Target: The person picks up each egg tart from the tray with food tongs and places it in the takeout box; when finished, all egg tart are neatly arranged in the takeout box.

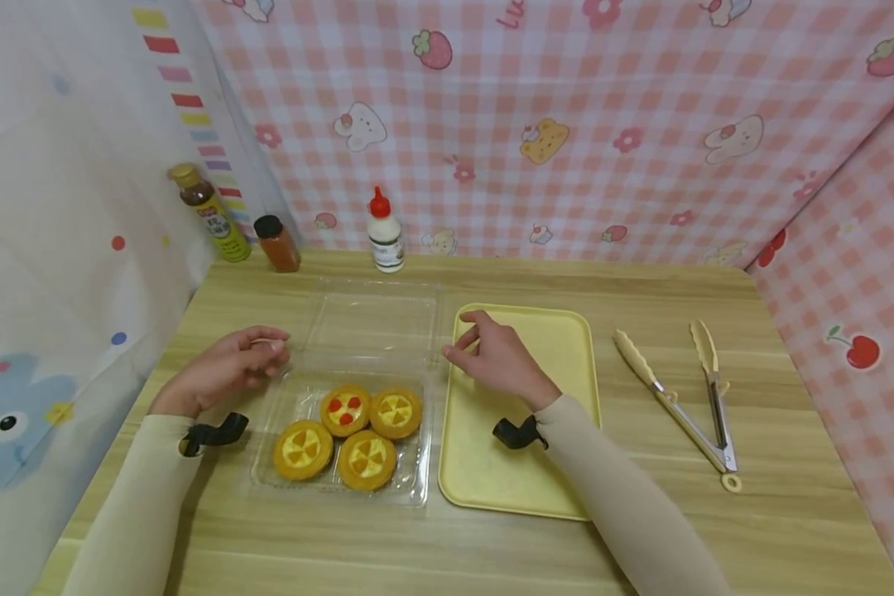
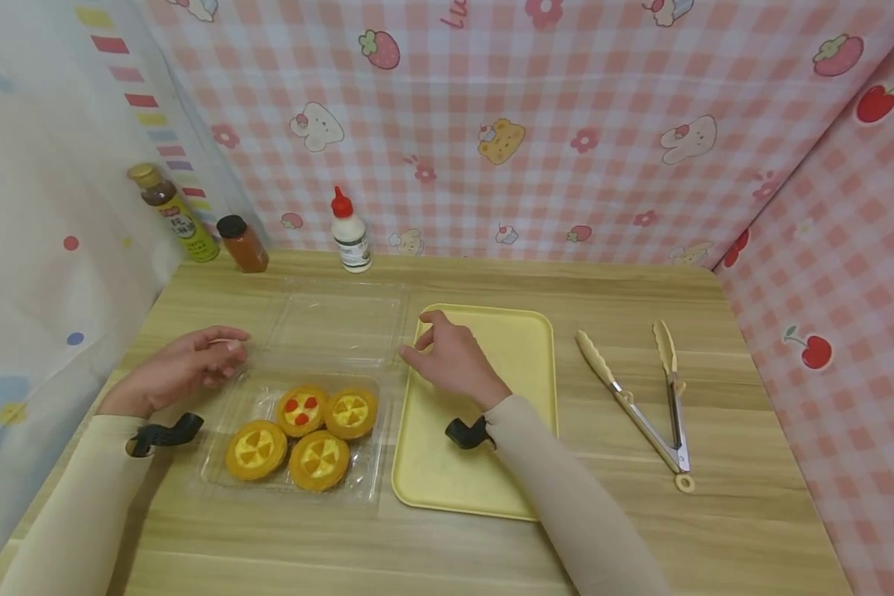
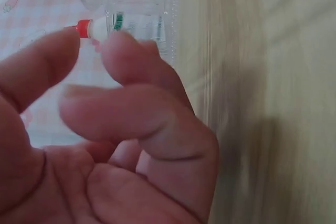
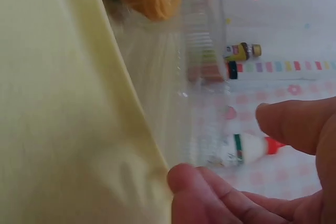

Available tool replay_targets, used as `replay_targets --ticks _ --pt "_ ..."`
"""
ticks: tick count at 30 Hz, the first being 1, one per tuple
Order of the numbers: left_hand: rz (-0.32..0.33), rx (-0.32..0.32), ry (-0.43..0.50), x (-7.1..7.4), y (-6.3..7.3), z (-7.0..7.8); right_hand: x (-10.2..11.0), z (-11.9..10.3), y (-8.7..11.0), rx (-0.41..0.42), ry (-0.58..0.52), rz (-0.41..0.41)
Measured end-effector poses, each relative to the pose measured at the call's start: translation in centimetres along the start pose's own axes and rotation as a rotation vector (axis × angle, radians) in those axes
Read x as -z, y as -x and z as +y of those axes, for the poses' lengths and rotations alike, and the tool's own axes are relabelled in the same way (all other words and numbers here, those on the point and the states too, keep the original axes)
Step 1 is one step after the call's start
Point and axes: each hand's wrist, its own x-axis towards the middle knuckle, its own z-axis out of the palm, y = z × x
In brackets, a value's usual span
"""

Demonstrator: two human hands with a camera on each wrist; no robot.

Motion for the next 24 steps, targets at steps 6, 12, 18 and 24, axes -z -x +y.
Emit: replay_targets --ticks 6,12,18,24 --pt "-0.058 0.019 0.062 -0.3 -0.7 -0.1 -1.9 0.0 -1.1 -0.13 -0.27 -0.057" --pt "-0.099 -0.003 0.108 -0.4 -1.0 -0.6 -3.2 0.0 -1.7 -0.209 -0.541 -0.117" --pt "-0.208 -0.084 0.214 0.2 -1.0 -1.4 -3.6 0.1 -1.8 -0.208 -0.682 -0.142" --pt "-0.315 -0.143 0.318 0.3 -1.2 -1.5 -3.8 0.0 -1.3 -0.213 -0.743 -0.153"
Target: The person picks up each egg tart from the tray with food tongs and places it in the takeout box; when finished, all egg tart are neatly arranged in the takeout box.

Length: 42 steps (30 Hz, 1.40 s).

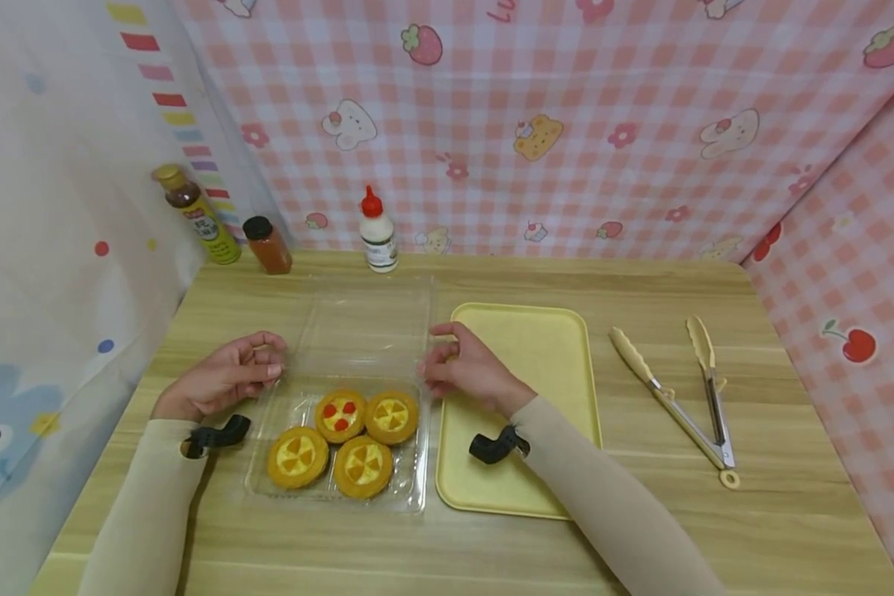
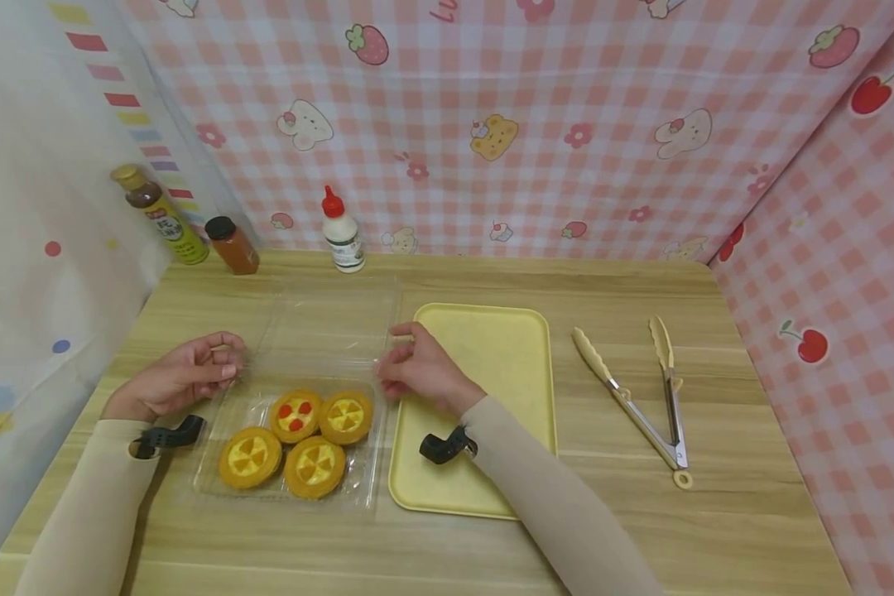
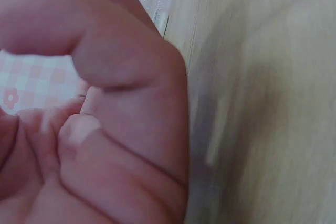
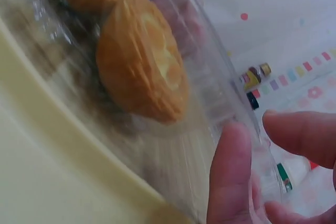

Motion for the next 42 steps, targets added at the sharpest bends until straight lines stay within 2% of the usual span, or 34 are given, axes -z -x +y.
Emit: replay_targets --ticks 4,12,17,22,25,29,31,36,39,42 --pt "0.003 -0.018 0.0 -0.2 0.0 0.1 -0.3 0.0 0.5 0.007 -0.032 -0.016" --pt "0.038 -0.039 -0.054 -0.3 0.0 -0.2 -1.1 0.1 1.1 0.036 -0.066 0.018" --pt "0.025 -0.078 -0.036 -0.1 0.1 -0.4 -1.2 0.0 1.4 0.082 -0.077 -0.008" --pt "-0.021 -0.137 0.026 0.1 -0.1 -0.5 -1.2 -0.2 1.7 0.091 -0.153 0.014" --pt "-0.013 -0.164 0.031 0.1 -0.3 -0.5 -1.1 -0.2 1.7 0.083 -0.207 0.04" --pt "-0.001 -0.182 0.025 0.1 -0.3 -0.6 -1.0 -0.5 1.8 0.072 -0.276 0.029" --pt "-0.016 -0.191 0.043 0.1 -0.2 -0.6 -0.9 -0.6 1.9 0.067 -0.296 0.021" --pt "-0.102 -0.192 0.11 0.3 0.0 0.0 -0.9 -0.7 2.0 0.069 -0.308 0.027" --pt "-0.092 -0.171 0.058 0.2 0.2 0.6 -1.1 -0.8 2.1 0.072 -0.301 0.055" --pt "0.003 -0.118 -0.103 -0.1 0.5 1.3 -1.3 -0.9 2.1 0.069 -0.285 0.087"
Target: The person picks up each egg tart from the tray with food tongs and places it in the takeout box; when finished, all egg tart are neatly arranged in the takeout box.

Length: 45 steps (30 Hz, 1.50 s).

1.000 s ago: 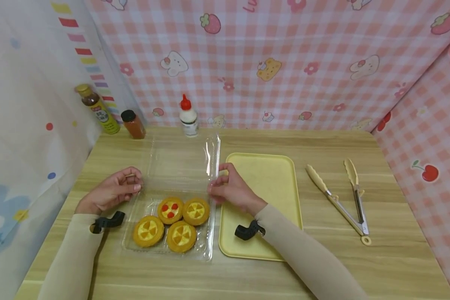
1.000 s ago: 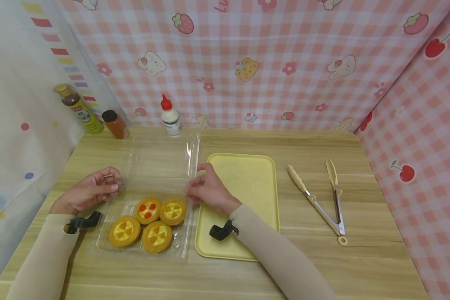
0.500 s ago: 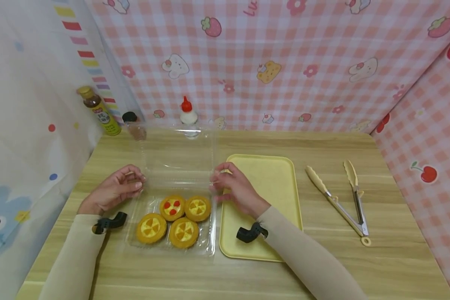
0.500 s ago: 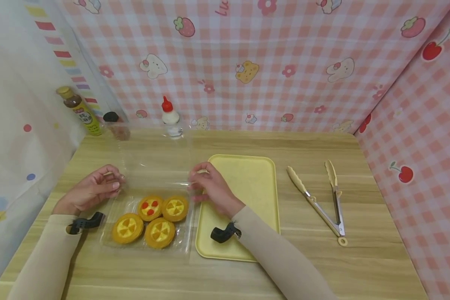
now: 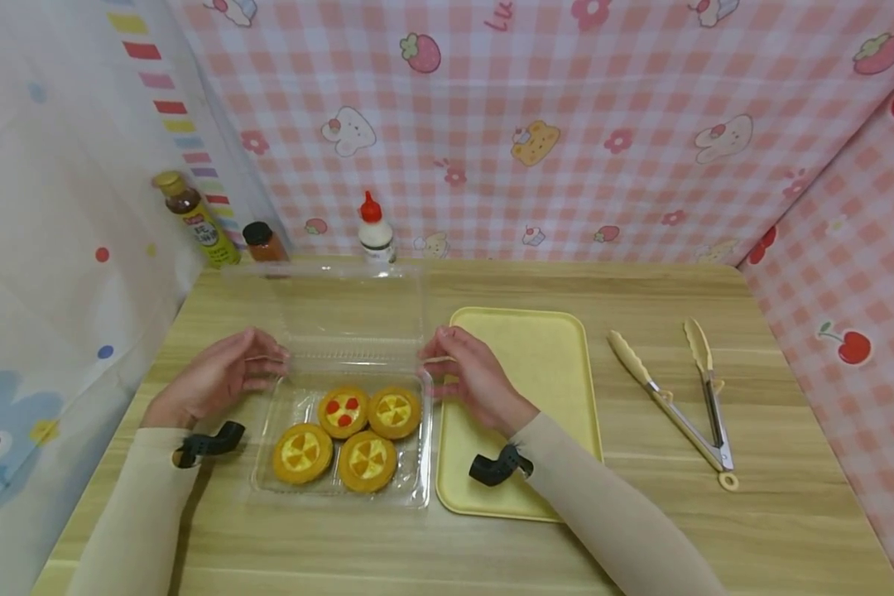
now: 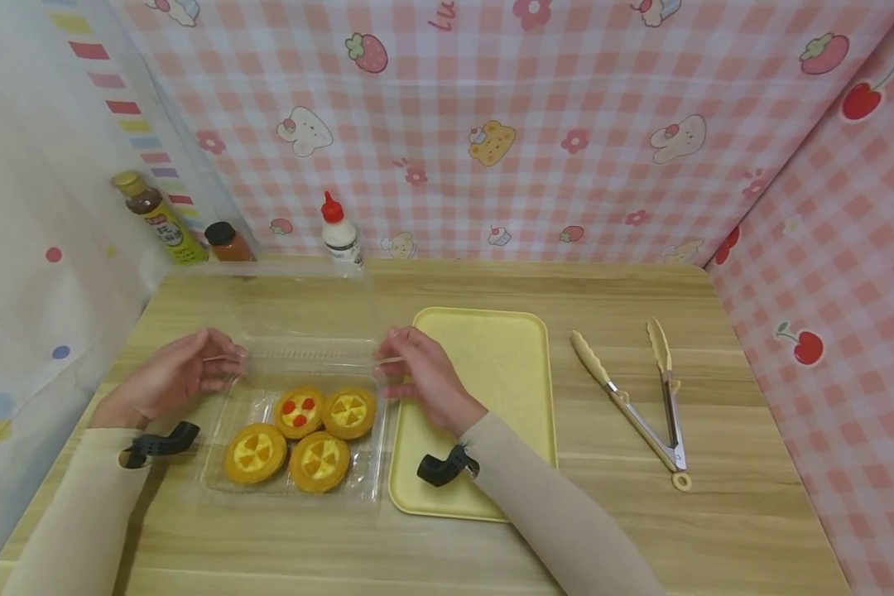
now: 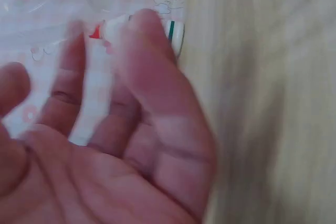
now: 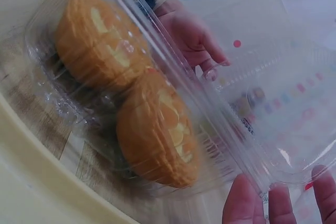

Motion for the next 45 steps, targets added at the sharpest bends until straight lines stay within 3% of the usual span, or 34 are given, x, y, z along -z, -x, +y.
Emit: replay_targets --ticks 3,6,11,18,28,31,39,42,45 --pt "0.059 0.076 -0.16 -0.3 0.4 0.6 -0.2 0.0 0.1 0.001 0.014 0.021" --pt "0.058 0.111 -0.23 -0.5 0.7 1.0 -0.2 -0.1 0.3 0.005 0.019 0.032" --pt "0.05 0.119 -0.225 -0.4 1.2 1.1 -0.2 0.0 0.6 0.035 0.076 0.016" --pt "0.04 0.094 -0.148 -0.5 2.0 0.5 0.0 0.3 1.4 0.076 0.173 -0.013" --pt "0.147 0.069 -0.241 -1.5 3.2 -0.4 0.3 0.8 3.6 0.05 0.287 -0.076" --pt "0.175 0.076 -0.225 -2.0 3.7 -0.7 0.1 1.1 4.2 0.055 0.303 -0.087" --pt "0.072 -0.038 -0.035 -3.3 5.3 -1.8 -0.2 2.6 5.8 0.072 0.347 -0.095" --pt "0.059 -0.051 -0.052 -3.9 6.0 -2.0 -0.2 3.0 6.3 0.074 0.355 -0.104" --pt "0.082 -0.025 -0.112 -4.7 6.8 -2.1 -0.2 3.3 6.8 0.075 0.36 -0.109"
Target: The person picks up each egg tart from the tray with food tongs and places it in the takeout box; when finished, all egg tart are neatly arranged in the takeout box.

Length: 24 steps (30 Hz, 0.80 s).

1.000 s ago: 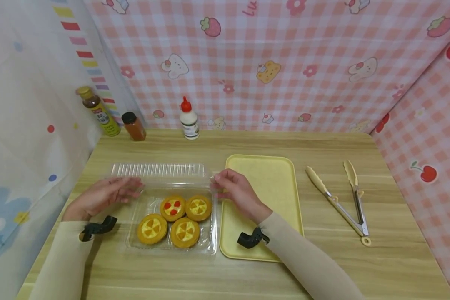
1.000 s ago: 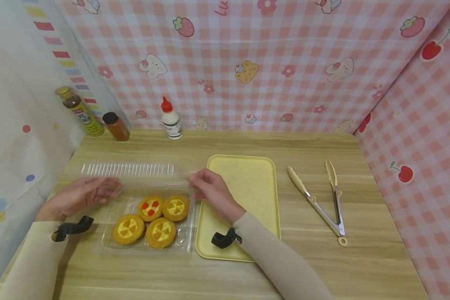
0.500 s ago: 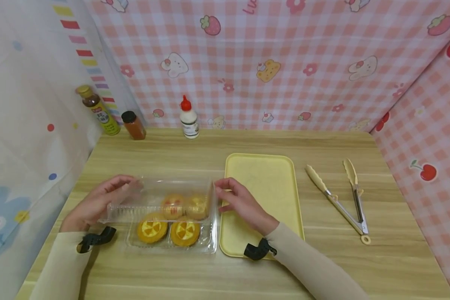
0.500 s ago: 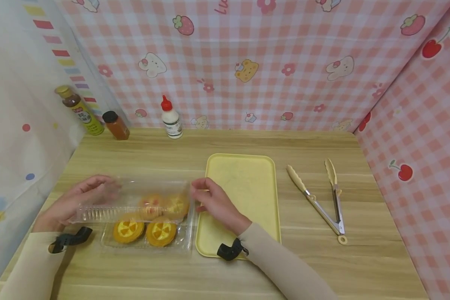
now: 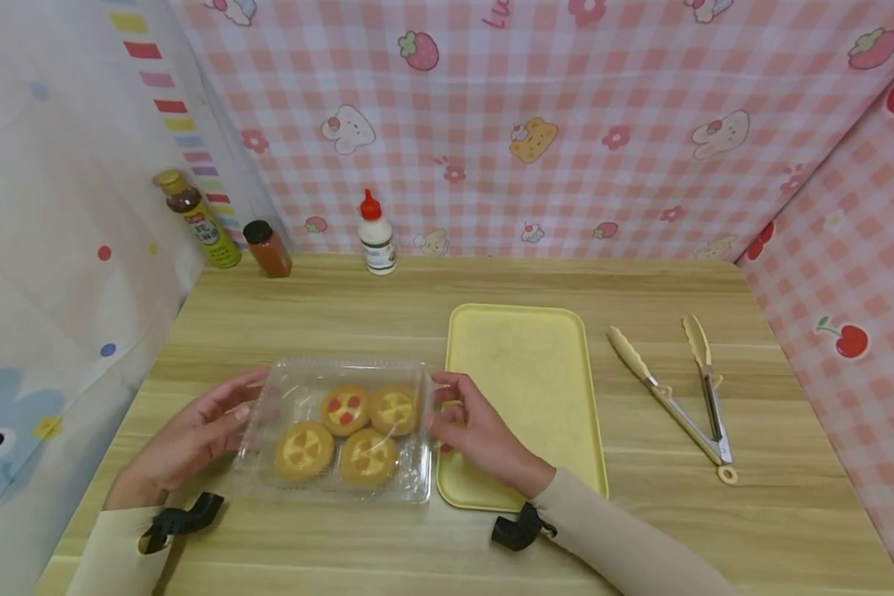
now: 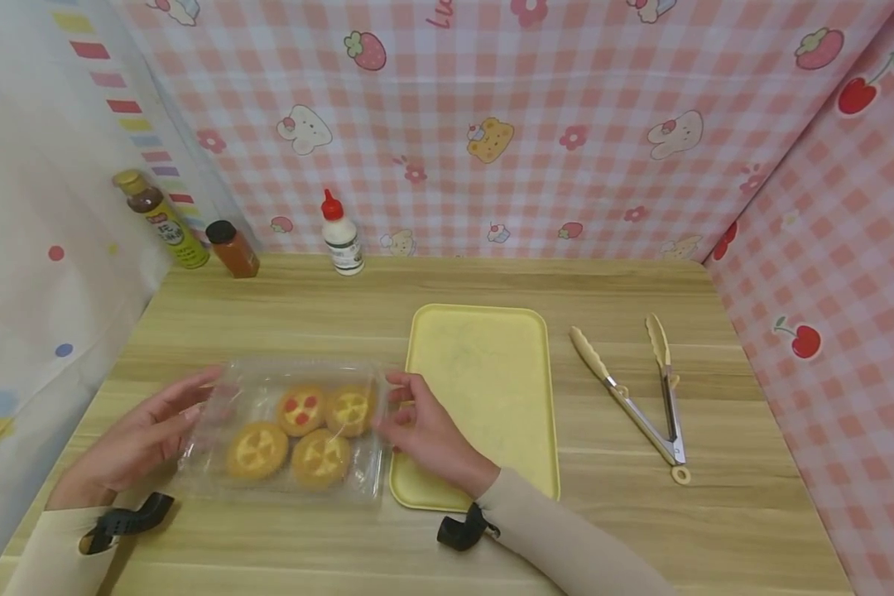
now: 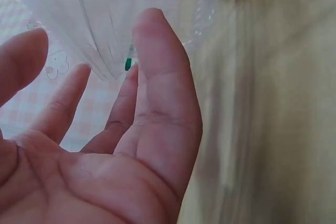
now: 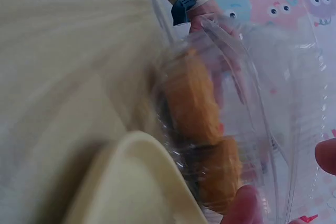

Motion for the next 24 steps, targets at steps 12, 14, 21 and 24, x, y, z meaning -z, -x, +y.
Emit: replay_targets --ticks 12,14,21,24 --pt "0.104 0.123 -0.133 -2.2 3.1 -0.1 -0.5 0.8 1.4 -0.018 -0.011 -0.035" --pt "0.108 0.116 -0.133 -2.3 3.5 -0.3 -0.6 1.1 1.6 -0.033 -0.02 -0.048" --pt "0.021 0.058 0.059 -3.0 4.5 -0.8 -0.8 1.6 2.5 -0.097 -0.1 -0.128" --pt "-0.015 0.052 0.099 -3.2 4.7 -0.8 -0.8 1.7 2.7 -0.102 -0.118 -0.162"
